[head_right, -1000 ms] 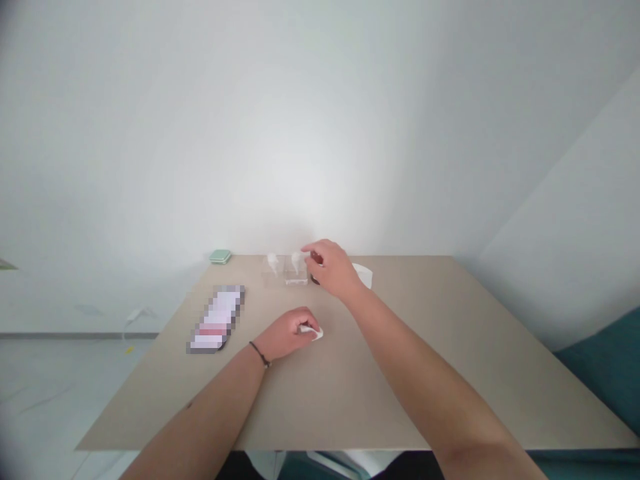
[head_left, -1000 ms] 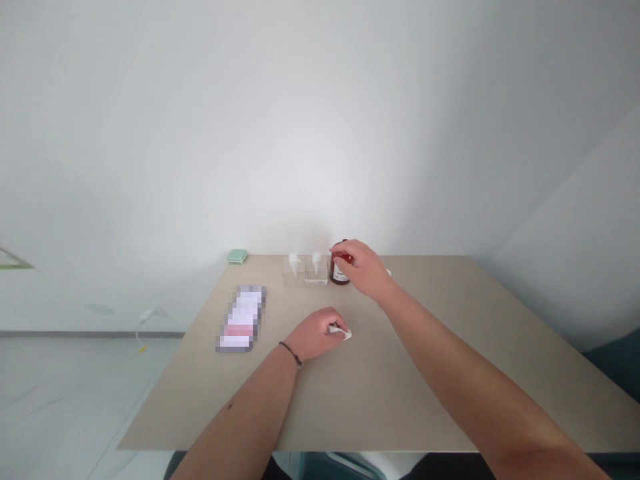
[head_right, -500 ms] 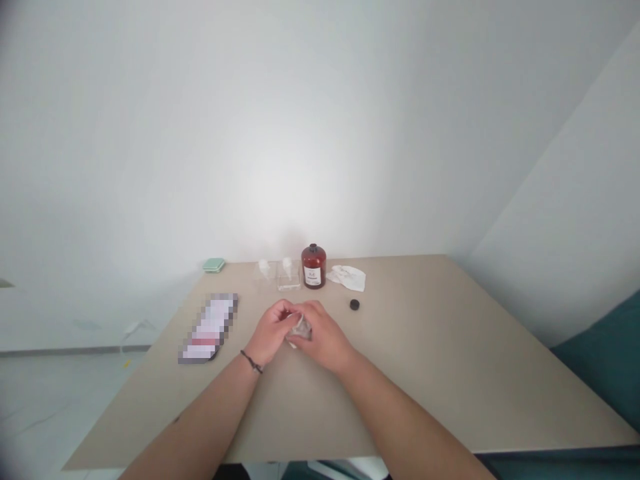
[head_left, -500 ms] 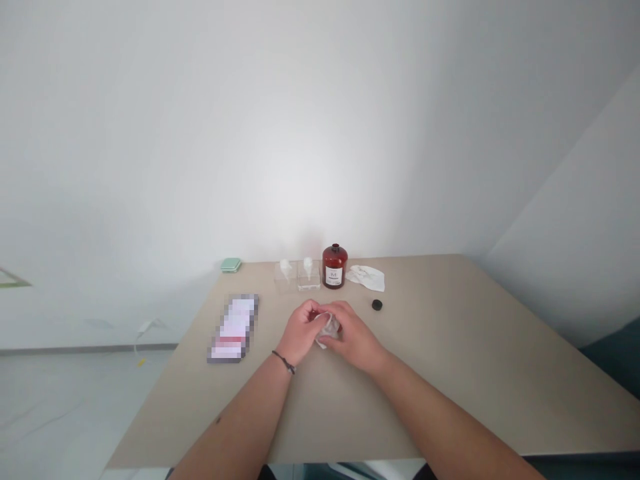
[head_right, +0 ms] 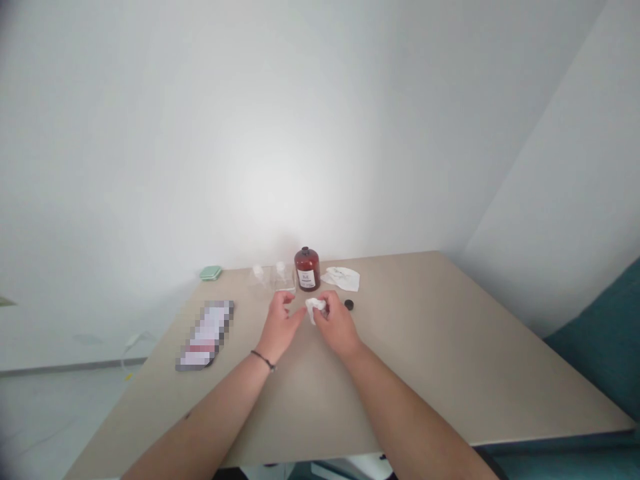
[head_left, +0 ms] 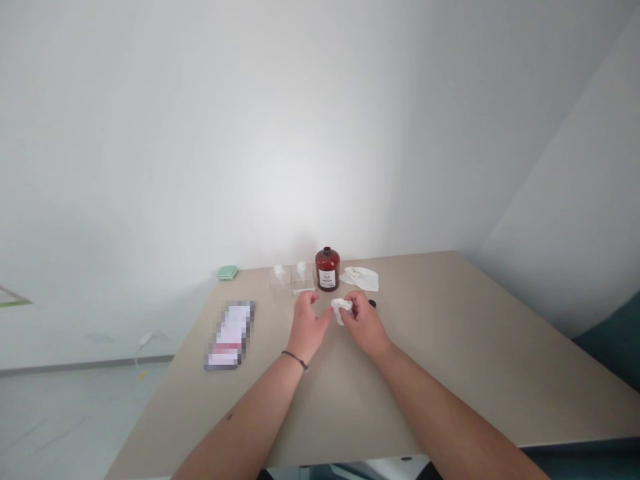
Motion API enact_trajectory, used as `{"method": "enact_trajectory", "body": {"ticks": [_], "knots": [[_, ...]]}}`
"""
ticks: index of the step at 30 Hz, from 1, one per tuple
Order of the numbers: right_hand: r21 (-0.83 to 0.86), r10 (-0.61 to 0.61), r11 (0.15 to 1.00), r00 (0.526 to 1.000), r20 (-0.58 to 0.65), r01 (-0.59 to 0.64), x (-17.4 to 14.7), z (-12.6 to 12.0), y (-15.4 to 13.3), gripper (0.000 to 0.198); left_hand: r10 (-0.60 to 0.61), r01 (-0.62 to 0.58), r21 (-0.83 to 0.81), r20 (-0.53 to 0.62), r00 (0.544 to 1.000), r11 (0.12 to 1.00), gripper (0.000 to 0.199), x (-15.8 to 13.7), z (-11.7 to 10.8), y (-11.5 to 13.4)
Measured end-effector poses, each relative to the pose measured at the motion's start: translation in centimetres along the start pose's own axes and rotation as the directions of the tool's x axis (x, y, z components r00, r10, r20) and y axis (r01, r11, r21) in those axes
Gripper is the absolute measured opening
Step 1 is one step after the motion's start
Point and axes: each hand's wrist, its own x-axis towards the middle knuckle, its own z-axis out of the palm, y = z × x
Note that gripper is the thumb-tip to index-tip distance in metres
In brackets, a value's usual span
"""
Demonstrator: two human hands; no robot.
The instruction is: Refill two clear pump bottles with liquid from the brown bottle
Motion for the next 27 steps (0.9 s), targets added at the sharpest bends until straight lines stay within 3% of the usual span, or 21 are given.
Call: {"method": "enact_trajectory", "body": {"ticks": [3, 7, 13, 20, 24, 27], "knots": [[-0.063, -0.037, 0.997, 0.999, -0.031, 0.035, 0.3, 0.1, 0.1, 0.015, 0.083, -0.061, 0.185, -0.111, 0.99, 0.981, 0.043, 2.9, 1.2, 2.5], [-0.139, -0.041, 0.99, 0.996, -0.075, 0.03, 0.2, 0.0, 0.3, 0.015, 0.1, -0.05, 0.346, -0.129, 0.987, 0.937, 0.064, 7.1, 1.8, 5.7], [-0.201, -0.048, 0.979, 0.994, -0.099, 0.027, 0.2, 0.0, 0.4, 0.019, -0.093, 0.064, 0.55, 0.025, 0.995, 0.833, 0.078, 10.6, 1.8, 6.7], [-0.134, -0.019, 0.991, 0.993, -0.112, 0.004, 0.3, 0.2, 0.4, 0.021, -0.103, 0.082, 0.585, 0.003, 0.995, 0.807, 0.082, 11.0, 2.4, 6.4], [-0.05, 0.031, 0.998, 0.984, -0.176, -0.04, 0.5, 0.0, 0.7, 0.024, -0.04, 0.049, 0.508, -0.028, 0.999, 0.86, 0.078, 9.8, 2.1, 7.0], [0.014, 0.009, 1.0, 0.967, -0.254, -0.006, 0.9, -0.6, 1.2, 0.022, 0.044, -0.01, 0.414, -0.073, 0.996, 0.91, 0.08, 8.0, 1.0, 7.1]]}}
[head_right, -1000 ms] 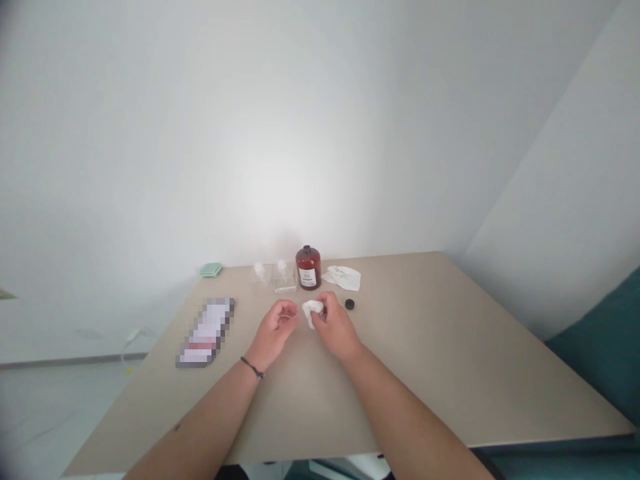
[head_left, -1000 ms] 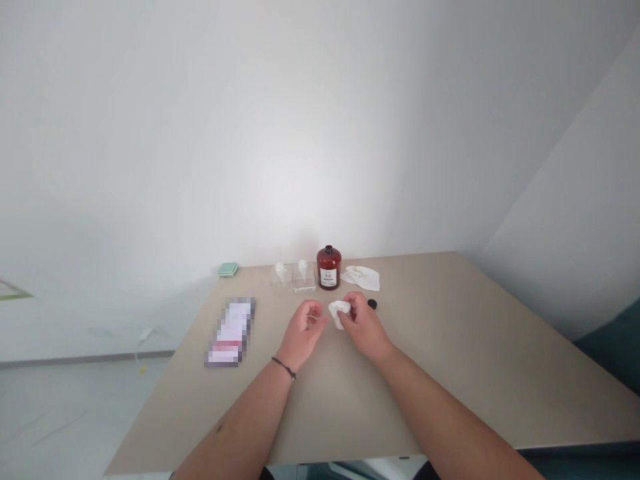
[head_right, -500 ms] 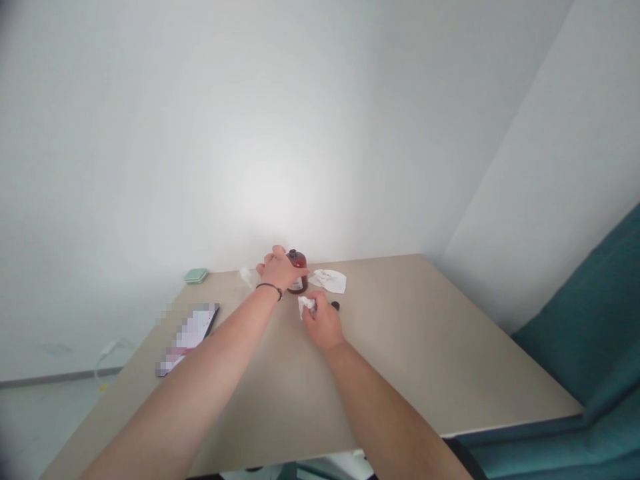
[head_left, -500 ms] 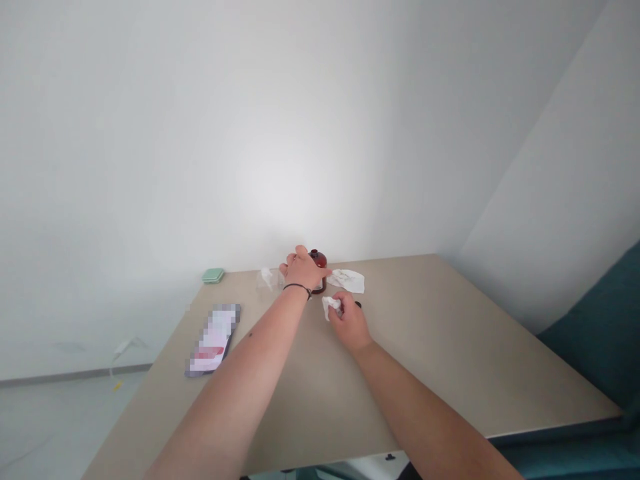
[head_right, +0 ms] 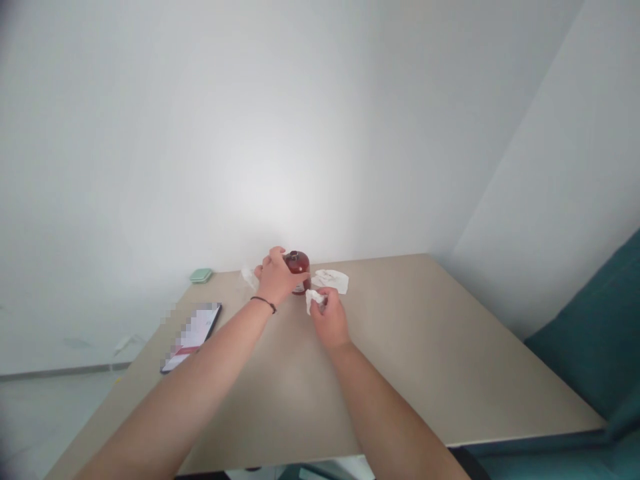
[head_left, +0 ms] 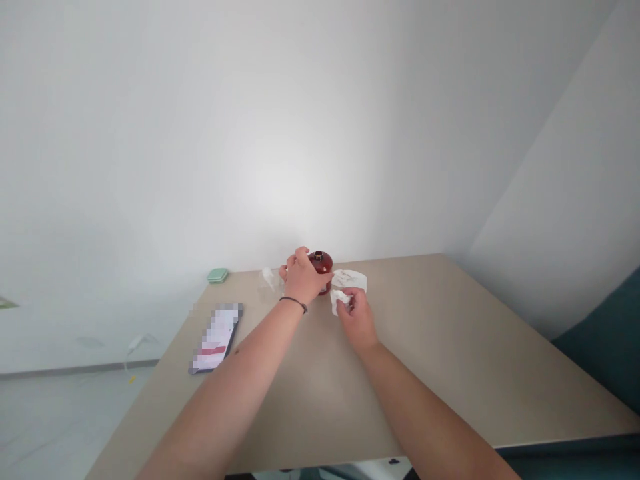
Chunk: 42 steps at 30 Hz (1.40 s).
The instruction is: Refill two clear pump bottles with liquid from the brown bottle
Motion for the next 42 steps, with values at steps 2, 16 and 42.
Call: {"method": "enact_trajectory", "body": {"ticks": [2, 16, 42], "knots": [[0.049, -0.024, 0.998, 0.998, -0.066, 0.027, 0.5, -0.4, 0.3, 0.021, 0.023, -0.027, -0.138, -0.034, 0.999, 0.99, 0.082, -1.5, -1.0, -0.9], [0.338, 0.052, 0.938, 0.994, 0.1, -0.083, 1.1, -1.4, -1.4, 0.033, 0.191, -0.094, -0.752, 0.043, 0.981, 0.653, 0.071, -10.1, -2.0, -6.5], [-0.04, -0.59, 0.414, 0.301, 0.75, 0.91, 2.4, -5.9, -15.6, 0.02, 0.297, -0.196, -0.696, 0.026, 0.954, 0.69, 0.063, -10.9, -3.1, -6.1]]}}
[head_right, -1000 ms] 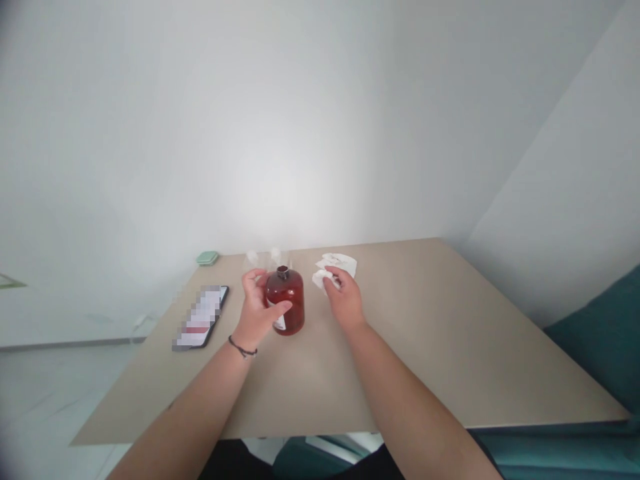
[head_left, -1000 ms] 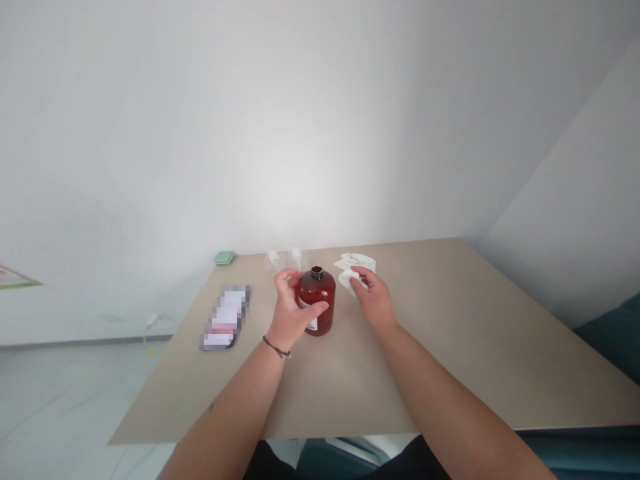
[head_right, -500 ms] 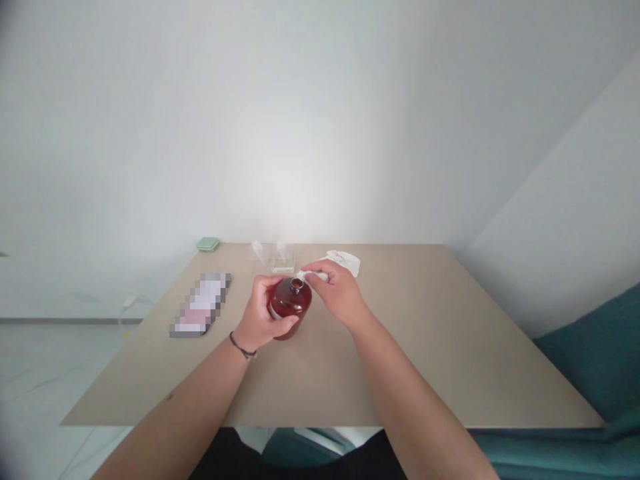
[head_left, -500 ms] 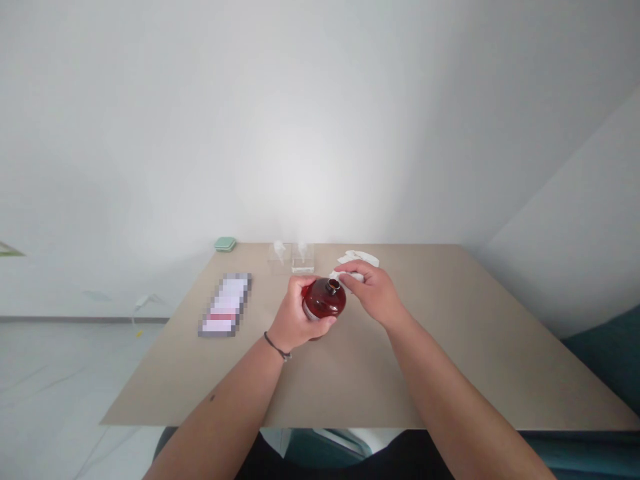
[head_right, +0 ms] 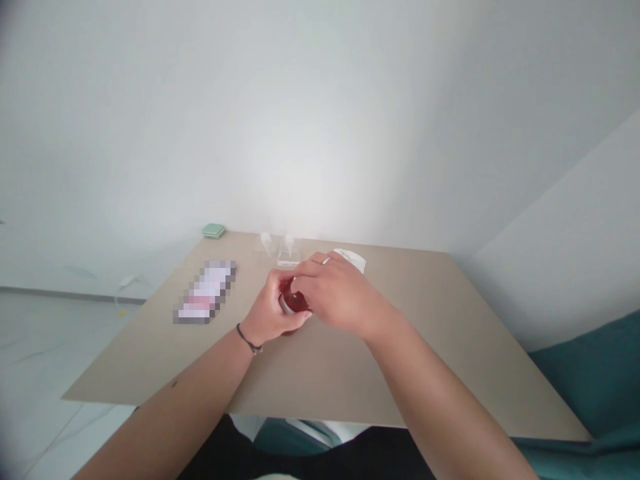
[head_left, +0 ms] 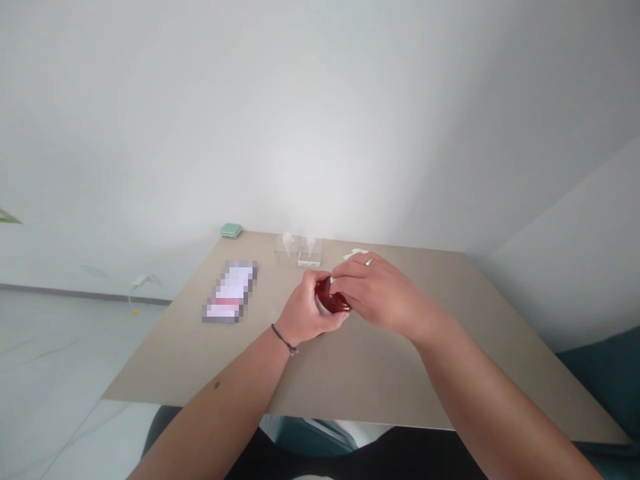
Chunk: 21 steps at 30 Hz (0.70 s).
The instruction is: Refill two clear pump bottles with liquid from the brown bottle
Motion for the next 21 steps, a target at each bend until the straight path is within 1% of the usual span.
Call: {"method": "enact_trajectory", "body": {"ticks": [2, 3, 5, 6, 7, 9, 11, 12, 13, 15, 16, 17, 18, 20, 21], "knots": [[-0.154, 0.007, 0.988, 0.997, -0.082, -0.019, -0.7, 1.0, -0.6, 0.019, -0.043, 0.043, 0.003, -0.055, 0.998, 0.999, 0.061, 0.1, 0.2, 0.1], [-0.204, 0.007, 0.978, 0.992, -0.129, -0.034, -1.1, 1.6, -0.9, 0.018, -0.066, 0.067, 0.008, -0.085, 0.994, 0.998, 0.061, 0.1, 0.2, 0.1], [-0.247, 0.011, 0.966, 0.972, -0.236, -0.07, -1.8, 3.0, -1.4, 0.018, -0.107, 0.109, 0.01, -0.134, 0.985, 0.994, 0.061, 0.2, 0.4, 0.2], [-0.243, 0.023, 0.965, 0.954, -0.299, -0.099, -2.2, 3.7, -1.5, 0.018, -0.122, 0.124, 0.004, -0.152, 0.981, 0.992, 0.061, 0.2, 0.4, 0.2], [-0.222, 0.045, 0.966, 0.931, -0.363, -0.134, -2.4, 4.3, -1.6, 0.018, -0.133, 0.133, -0.008, -0.165, 0.977, 0.991, 0.062, 0.2, 0.4, 0.2], [-0.125, 0.119, 0.972, 0.872, -0.476, -0.201, -2.8, 5.5, -1.7, 0.019, -0.144, 0.137, -0.051, -0.177, 0.974, 0.989, 0.062, 0.2, 0.5, 0.1], [0.028, 0.241, 0.962, 0.802, -0.546, -0.27, -2.9, 6.2, -1.8, 0.017, -0.153, 0.135, -0.109, -0.171, 0.973, 0.985, 0.062, 0.1, 0.4, -0.2], [0.12, 0.321, 0.944, 0.762, -0.562, -0.308, -2.8, 6.4, -1.8, 0.016, -0.15, 0.128, -0.136, -0.162, 0.975, 0.982, 0.063, 0.0, 0.4, -0.3], [0.217, 0.41, 0.911, 0.718, -0.563, -0.35, -2.8, 6.6, -1.8, 0.014, -0.137, 0.113, -0.158, -0.153, 0.979, 0.981, 0.064, 0.0, 0.4, -0.5], [0.413, 0.588, 0.808, 0.623, -0.516, -0.421, -2.6, 6.6, -1.8, 0.01, -0.089, 0.064, -0.19, -0.123, 0.988, 0.98, 0.066, -0.1, 0.2, -0.7], [0.5, 0.657, 0.749, 0.586, -0.475, -0.435, -2.5, 6.6, -1.7, 0.008, -0.057, 0.036, -0.201, -0.102, 0.993, 0.979, 0.066, -0.2, 0.1, -0.8], [0.574, 0.704, 0.696, 0.567, -0.427, -0.432, -2.4, 6.5, -1.6, 0.006, -0.026, 0.01, -0.212, -0.074, 0.997, 0.977, 0.066, -0.2, 0.0, -0.8], [0.634, 0.731, 0.652, 0.567, -0.379, -0.417, -2.4, 6.5, -1.4, 0.004, -0.001, -0.008, -0.222, -0.038, 0.999, 0.975, 0.066, -0.3, -0.1, -0.7], [0.719, 0.74, 0.591, 0.6, -0.304, -0.366, -2.4, 6.6, -0.8, 0.001, 0.028, -0.019, -0.231, 0.035, 0.999, 0.973, 0.067, -0.3, -0.2, -0.7], [0.745, 0.737, 0.571, 0.615, -0.281, -0.344, -2.5, 6.8, -0.3, 0.003, 0.033, -0.017, -0.231, 0.064, 0.997, 0.973, 0.067, -0.4, -0.3, -0.7]]}}
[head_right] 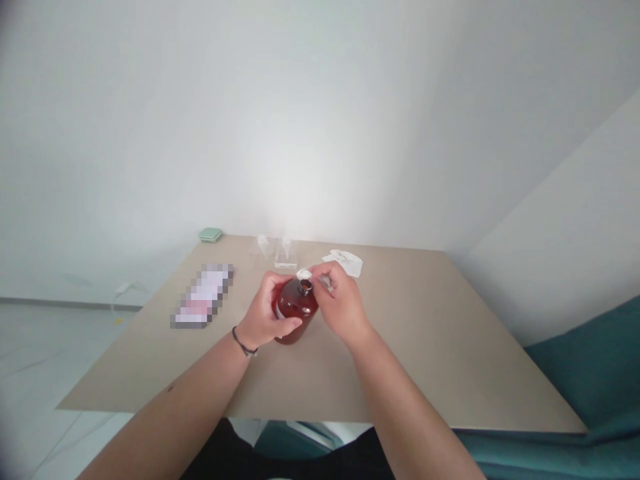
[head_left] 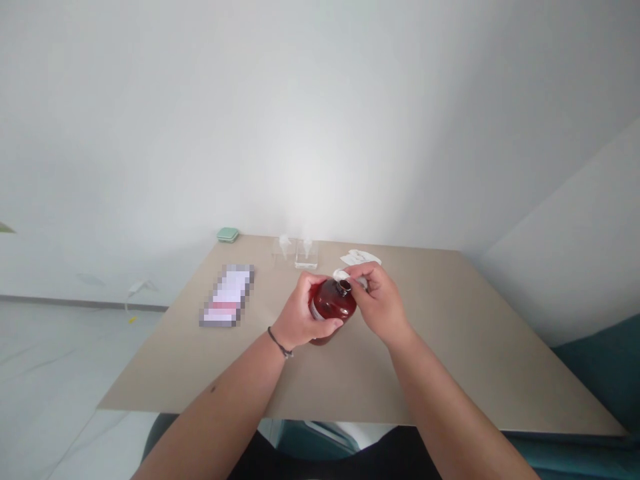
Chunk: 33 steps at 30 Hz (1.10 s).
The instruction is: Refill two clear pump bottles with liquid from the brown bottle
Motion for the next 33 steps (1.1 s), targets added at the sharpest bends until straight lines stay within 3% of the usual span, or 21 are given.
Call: {"method": "enact_trajectory", "body": {"ticks": [2, 4, 8, 11, 14, 17, 19, 21, 24, 28, 33], "knots": [[0.04, 0.025, 0.999, 1.0, 0.002, -0.025, 0.7, -0.6, 1.4, 0.01, -0.012, 0.013, -0.009, 0.031, 0.999, 1.0, 0.067, 0.0, -0.1, 0.0], [0.014, 0.072, 0.997, 0.994, -0.079, -0.071, 1.4, -1.6, 3.3, 0.016, -0.02, 0.02, -0.032, 0.018, 1.0, 0.999, 0.067, 0.0, -0.1, -0.2], [-0.278, 0.189, 0.919, 0.931, -0.313, -0.28, 2.0, -4.7, 8.0, 0.02, -0.032, 0.03, -0.062, -0.034, 0.999, 0.998, 0.068, 0.1, 0.0, -0.7], [-0.413, 0.237, 0.83, 0.908, -0.345, -0.374, 1.6, -6.5, 10.9, 0.025, -0.018, 0.014, -0.049, -0.074, 0.997, 0.999, 0.071, 0.3, 0.1, -1.0], [-0.517, 0.245, 0.77, 0.922, -0.299, -0.373, 1.2, -7.1, 12.2, 0.027, -0.007, 0.003, -0.04, -0.104, 0.995, 0.999, 0.075, 0.3, 0.3, -1.2], [-0.592, 0.127, 0.763, 0.958, -0.256, -0.26, 0.6, -6.6, 11.4, 0.025, -0.048, 0.045, -0.035, -0.101, 0.994, 0.998, 0.081, 0.2, 0.4, -1.2], [-0.549, 0.005, 0.83, 0.986, -0.165, -0.096, -0.1, -5.5, 10.1, 0.025, -0.064, 0.062, -0.025, -0.102, 0.993, 0.998, 0.083, 0.1, 0.4, -1.3], [-0.336, -0.089, 0.938, 0.996, 0.001, 0.085, -1.1, -4.1, 8.5, 0.028, -0.061, 0.061, -0.002, -0.104, 0.993, 0.998, 0.084, 0.1, 0.4, -1.3], [-0.002, -0.227, 0.972, 0.939, 0.26, 0.235, -2.5, -1.7, 6.5, 0.053, -0.032, 0.035, 0.033, -0.109, 0.994, 0.999, 0.084, 0.1, 0.4, -1.2], [0.075, -0.136, 0.99, 0.953, 0.271, 0.121, -3.5, 1.0, 5.3, 0.094, -0.008, 0.013, 0.035, -0.14, 0.99, 0.999, 0.085, 0.2, 0.5, -1.2], [0.099, -0.007, 0.995, 0.977, 0.212, -0.015, -3.3, 2.6, 5.3, 0.099, -0.035, 0.039, 0.024, -0.138, 0.99, 0.999, 0.093, 0.5, 0.7, -1.6]]}}
